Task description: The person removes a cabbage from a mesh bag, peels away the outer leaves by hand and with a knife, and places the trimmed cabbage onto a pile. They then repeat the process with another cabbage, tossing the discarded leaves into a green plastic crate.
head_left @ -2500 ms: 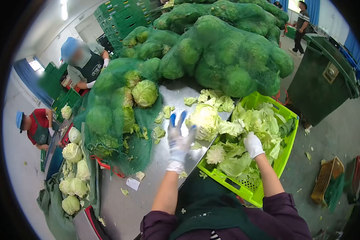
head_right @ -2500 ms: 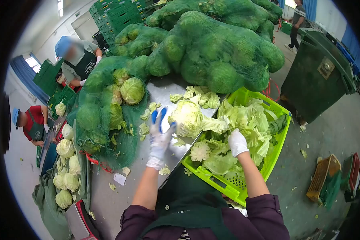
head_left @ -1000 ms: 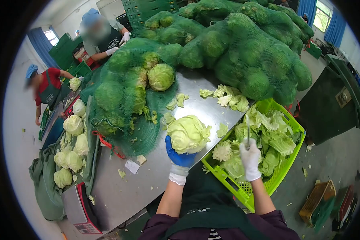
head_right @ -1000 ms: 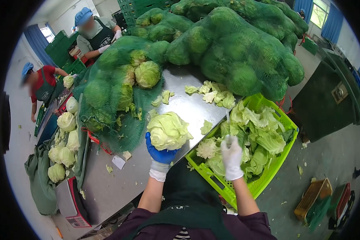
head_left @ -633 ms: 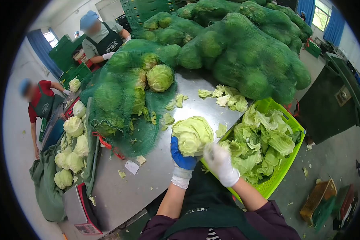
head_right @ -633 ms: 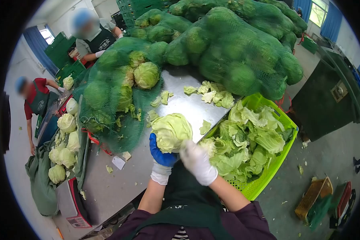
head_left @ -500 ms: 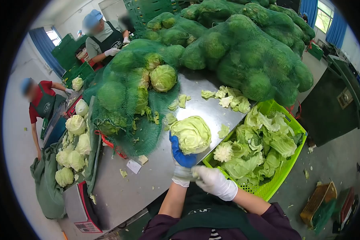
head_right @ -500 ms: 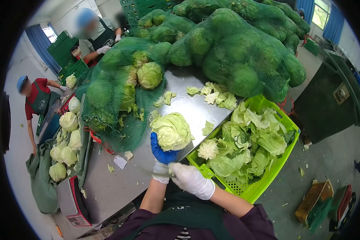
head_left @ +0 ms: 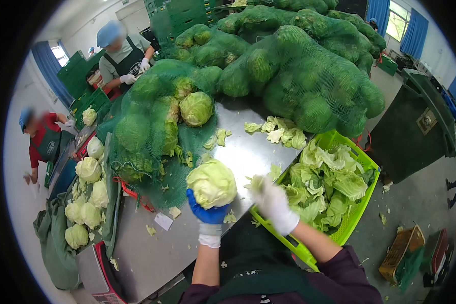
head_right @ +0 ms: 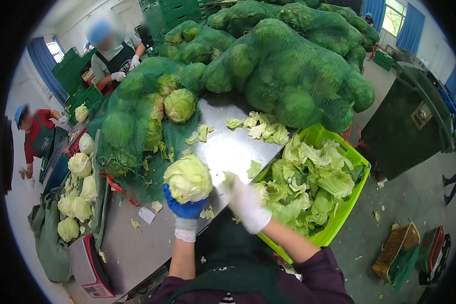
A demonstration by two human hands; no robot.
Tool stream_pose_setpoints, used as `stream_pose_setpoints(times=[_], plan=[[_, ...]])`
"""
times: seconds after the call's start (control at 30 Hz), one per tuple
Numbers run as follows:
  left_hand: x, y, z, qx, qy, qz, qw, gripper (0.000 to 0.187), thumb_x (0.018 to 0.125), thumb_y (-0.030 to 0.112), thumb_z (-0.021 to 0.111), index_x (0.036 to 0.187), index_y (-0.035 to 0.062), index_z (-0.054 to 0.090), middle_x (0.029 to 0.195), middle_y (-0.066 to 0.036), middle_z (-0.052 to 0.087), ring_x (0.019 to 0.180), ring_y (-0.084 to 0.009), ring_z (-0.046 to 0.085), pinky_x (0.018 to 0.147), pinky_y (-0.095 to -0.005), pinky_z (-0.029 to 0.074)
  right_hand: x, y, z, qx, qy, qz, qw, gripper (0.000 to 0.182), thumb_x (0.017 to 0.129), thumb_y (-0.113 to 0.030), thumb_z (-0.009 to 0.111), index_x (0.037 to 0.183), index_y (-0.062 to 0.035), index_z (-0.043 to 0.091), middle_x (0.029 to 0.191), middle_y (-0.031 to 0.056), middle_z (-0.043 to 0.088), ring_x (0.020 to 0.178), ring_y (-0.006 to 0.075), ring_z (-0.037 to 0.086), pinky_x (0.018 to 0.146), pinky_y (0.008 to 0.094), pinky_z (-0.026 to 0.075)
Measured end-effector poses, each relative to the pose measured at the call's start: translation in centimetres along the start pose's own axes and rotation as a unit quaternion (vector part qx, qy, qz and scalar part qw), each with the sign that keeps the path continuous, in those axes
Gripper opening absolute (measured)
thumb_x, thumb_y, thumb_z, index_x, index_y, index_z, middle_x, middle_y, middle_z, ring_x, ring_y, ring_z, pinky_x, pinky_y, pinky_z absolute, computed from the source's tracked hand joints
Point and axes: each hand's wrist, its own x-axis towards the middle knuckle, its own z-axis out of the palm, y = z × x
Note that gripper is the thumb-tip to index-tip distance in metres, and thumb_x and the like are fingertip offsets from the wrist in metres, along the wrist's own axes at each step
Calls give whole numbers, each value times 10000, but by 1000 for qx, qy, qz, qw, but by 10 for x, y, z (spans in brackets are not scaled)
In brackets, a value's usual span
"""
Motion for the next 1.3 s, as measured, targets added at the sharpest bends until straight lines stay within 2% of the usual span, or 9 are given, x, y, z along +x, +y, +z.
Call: stream_pose_setpoints(times=[0.2, 0.37, 0.47, 0.67, 0.87, 1.07, 1.17, 1.27, 1.3], plan=[[-39, 49, -23, 17, 10, 71, 997, 654, 859, 589, 434, 1383, 199, 399, 1434, -54, 399, 1321, -305, 366, 1083, -533, 276, 151, 137, 25, -112, -31, 56, 992, 688, 944, -397, 423, 1446, -1, 168, 897, 258, 629, 782, 409, 615, 709, 485, 488], [-90, 118, -41, 46, 31, 163, 985, 598, 911, 552, 358, 1401, 210, 386, 1445, -45, 395, 1336, -269, 358, 1103, -502, 255, 180, 191, 38, 112, 15, 331, 937, 836, 909, -677, 265, 1052, 60, 633, 978, 211, 648, 854, 292, 600, 779, 428, 460], [-117, 182, -48, 36, 13, 242, 969, 606, 908, 560, 359, 1399, 205, 389, 1437, -46, 406, 1323, -278, 376, 1094, -505, 273, 166, 235, 25, -253, -67, 189, 947, 743, 906, -278, 461, 1458, -12, 40, 999, 265, 642, 876, 434, 625, 758, 487, 493], [-118, 342, -45, 107, 66, 296, 947, 746, 781, 683, 448, 1367, 221, 422, 1387, -59, 451, 1255, -324, 440, 1034, -535, 352, 44, 316, -11, -380, 74, 50, 921, 543, 992, -200, 358, 1438, 18, 139, 792, 240, 648, 623, 366, 612, 520, 450, 463], [-78, 486, -69, 114, 186, 392, 894, 762, 772, 702, 434, 1383, 248, 401, 1446, -39, 383, 1315, -321, 358, 1026, -596, 285, -43, 552, -89, -194, 42, 290, 936, 393, 930, -159, 482, 1209, 109, 416, 691, 213, 625, 534, 337, 597, 432, 395, 447], [-40, 556, -112, 28, 281, 421, 862, 561, 891, 402, 529, 1398, 258, 337, 1445, -20, 328, 1280, -315, 358, 993, -536, 377, -10, 272, -166, -45, -122, 400, 907, 290, 821, -100, 579, 1050, 70, 531, 617, 112, 571, 434, 212, 557, 363, 342, 397], [-12, 452, -32, 409, 176, 417, 793, 586, 914, 370, 530, 1440, 243, 304, 1394, -35, 393, 1223, -250, 424, 1004, -417, 364, -4, 268, -190, -34, -158, 364, 917, 194, 809, -92, 568, 946, 44, 576, 604, 98, 562, 398, 188, 530, 366, 323, 401], [26, 343, 22, 619, 60, 351, 700, 496, 873, 170, 615, 1337, 66, 473, 1299, -71, 523, 1145, -194, 510, 995, -328, 379, 4, 225, -184, 94, -86, 413, 902, 133, 815, -126, 564, 848, 3, 557, 565, 96, 576, 385, 175, 522, 348, 303, 383], [25, 307, 45, 794, 8, 339, 505, 458, 832, 154, 653, 1264, 53, 541, 1292, -113, 540, 1147, -230, 526, 992, -366, 395, 1, 224, -185, -45, -137, 397, 907, 188, 840, -174, 552, 855, 10, 591, 575, 96, 584, 374, 151, 510, 351, 297, 386]])
